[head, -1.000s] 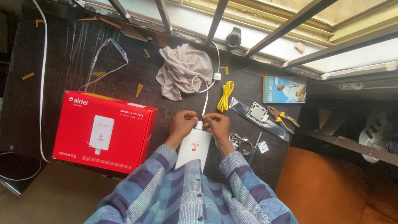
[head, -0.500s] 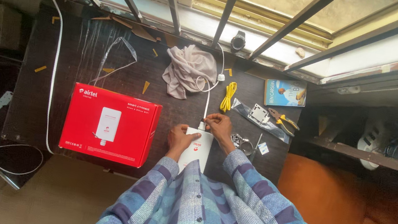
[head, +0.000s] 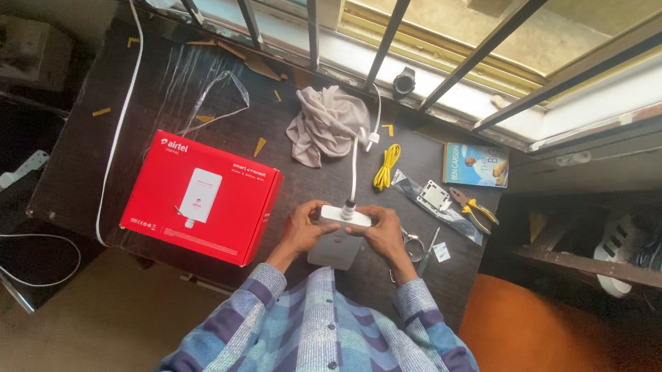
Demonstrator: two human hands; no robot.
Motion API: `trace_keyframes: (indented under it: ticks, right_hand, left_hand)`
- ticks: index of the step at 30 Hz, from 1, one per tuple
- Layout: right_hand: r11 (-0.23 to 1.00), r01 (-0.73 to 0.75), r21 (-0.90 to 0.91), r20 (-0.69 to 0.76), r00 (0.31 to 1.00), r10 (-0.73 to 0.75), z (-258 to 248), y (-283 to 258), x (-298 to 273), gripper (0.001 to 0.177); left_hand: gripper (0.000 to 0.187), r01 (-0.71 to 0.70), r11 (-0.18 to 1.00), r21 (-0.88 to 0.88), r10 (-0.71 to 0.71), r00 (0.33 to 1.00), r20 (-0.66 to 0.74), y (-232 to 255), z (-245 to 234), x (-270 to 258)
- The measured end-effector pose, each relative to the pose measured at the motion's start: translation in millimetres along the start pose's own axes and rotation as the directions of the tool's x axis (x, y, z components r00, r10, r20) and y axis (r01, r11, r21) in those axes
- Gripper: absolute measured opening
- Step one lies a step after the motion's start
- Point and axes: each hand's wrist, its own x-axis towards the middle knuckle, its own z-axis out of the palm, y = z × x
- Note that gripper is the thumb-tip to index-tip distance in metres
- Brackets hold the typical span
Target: The person unboxes a white Airtel smart connect device, connects a power cable to it, and places the device on a window grille. The person handles the device, power cable, and packaging throughout the clip.
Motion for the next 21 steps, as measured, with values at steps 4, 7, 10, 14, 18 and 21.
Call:
trace_keyframes:
  ticks: [4, 7, 10, 14, 18, 21]
  right_hand:
    - [0.991, 0.070, -0.118, -0.119, 0.989, -0.084, 0.1, -43.4, -30.2, 0.049]
    - [0.987, 0.099, -0.128, -0.168, 0.979, -0.120, 3.4, -57.9, -46.6, 0.047]
    - [0.983, 0.129, -0.127, -0.202, 0.967, -0.153, 8.2, -61.1, -57.3, 0.046]
    - [0.979, 0.102, -0.176, -0.218, 0.966, -0.140, 12.0, -64.3, -68.9, 0.045]
    - [0.929, 0.242, -0.280, -0.279, 0.905, -0.320, 10.4, -76.1, -80.4, 0.048]
    - [0.773, 0.408, -0.486, -0.314, 0.743, -0.591, 8.0, -88.7, -89.7, 0.046]
  left_hand:
    - [0.045, -0.126, 0.985, -0.118, 0.129, 0.992, 0.014, 19.3, -3.9, -15.9]
    - [0.042, -0.234, 0.970, -0.069, 0.236, 0.972, 0.020, 34.3, -8.0, -28.2]
    - [0.041, -0.229, 0.973, 0.034, 0.229, 0.973, 0.017, 50.6, -11.4, -44.5]
    - [0.041, -0.291, 0.952, 0.095, 0.288, 0.957, 0.045, 72.4, -12.8, -56.3]
    - [0.034, -0.495, 0.849, 0.186, 0.500, 0.866, 0.023, 79.5, -1.0, -60.9]
    - [0.032, -0.304, 0.949, 0.085, 0.299, 0.952, 0.066, 72.0, 1.7, -62.3]
